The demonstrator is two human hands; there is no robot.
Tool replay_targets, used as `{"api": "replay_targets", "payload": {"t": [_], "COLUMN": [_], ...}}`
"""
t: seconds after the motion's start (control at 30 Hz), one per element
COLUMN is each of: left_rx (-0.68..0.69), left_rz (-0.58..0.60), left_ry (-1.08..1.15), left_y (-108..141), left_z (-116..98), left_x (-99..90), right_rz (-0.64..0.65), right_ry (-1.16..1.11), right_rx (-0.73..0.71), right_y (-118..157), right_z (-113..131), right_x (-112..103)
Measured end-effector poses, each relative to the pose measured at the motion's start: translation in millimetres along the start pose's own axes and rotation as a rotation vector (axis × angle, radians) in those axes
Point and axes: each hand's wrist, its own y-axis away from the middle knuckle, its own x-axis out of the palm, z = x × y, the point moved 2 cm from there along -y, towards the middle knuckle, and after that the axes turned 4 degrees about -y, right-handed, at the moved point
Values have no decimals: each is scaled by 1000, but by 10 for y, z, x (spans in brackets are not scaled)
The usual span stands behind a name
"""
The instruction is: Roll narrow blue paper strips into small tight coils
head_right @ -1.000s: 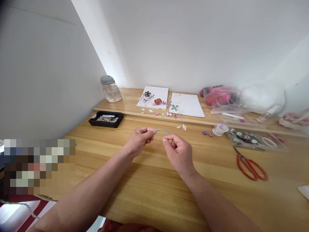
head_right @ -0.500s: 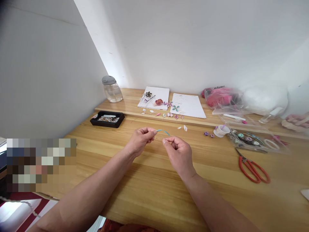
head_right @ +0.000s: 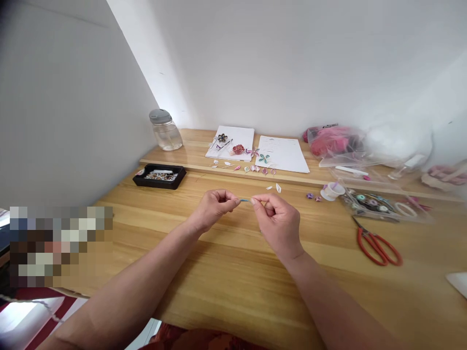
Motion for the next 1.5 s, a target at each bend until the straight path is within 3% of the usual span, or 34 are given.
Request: {"api": "replay_targets", "payload": {"t": [0.33,0.6,0.7,0.77,0.87,0.93,1.03,1.17,1.33,1.5], "left_rx": [-23,-12,-26,-40,-31,-16,2,16,3,-2], "left_rz": [186,258,270,254,175,104,-13,-125,-157,-139], "left_ry": [-92,-67,-32,14,91,154,230,234,200,143], "left_y": [56,69,77,75,56,35,8,-3,-6,-12], "left_z": [52,33,-3,-29,-49,-46,-34,-36,-27,-11], "left_x": [47,53,54,53,46,39,26,13,2,5], "right_rz": [61,142,190,242,294,316,342,284,223,126], "right_ry": [-9,-73,-175,-314,-529,-607,-649,-626,-474,-204], "right_rx": [-73,27,156,324,587,656,656,622,483,223], "right_y": [-57,-66,-86,-89,-55,-22,29,75,99,107], "right_z": [-55,-130,-205,-264,-308,-290,-237,-190,-117,-11], "right_x": [-3,28,64,103,162,188,217,242,226,126]}}
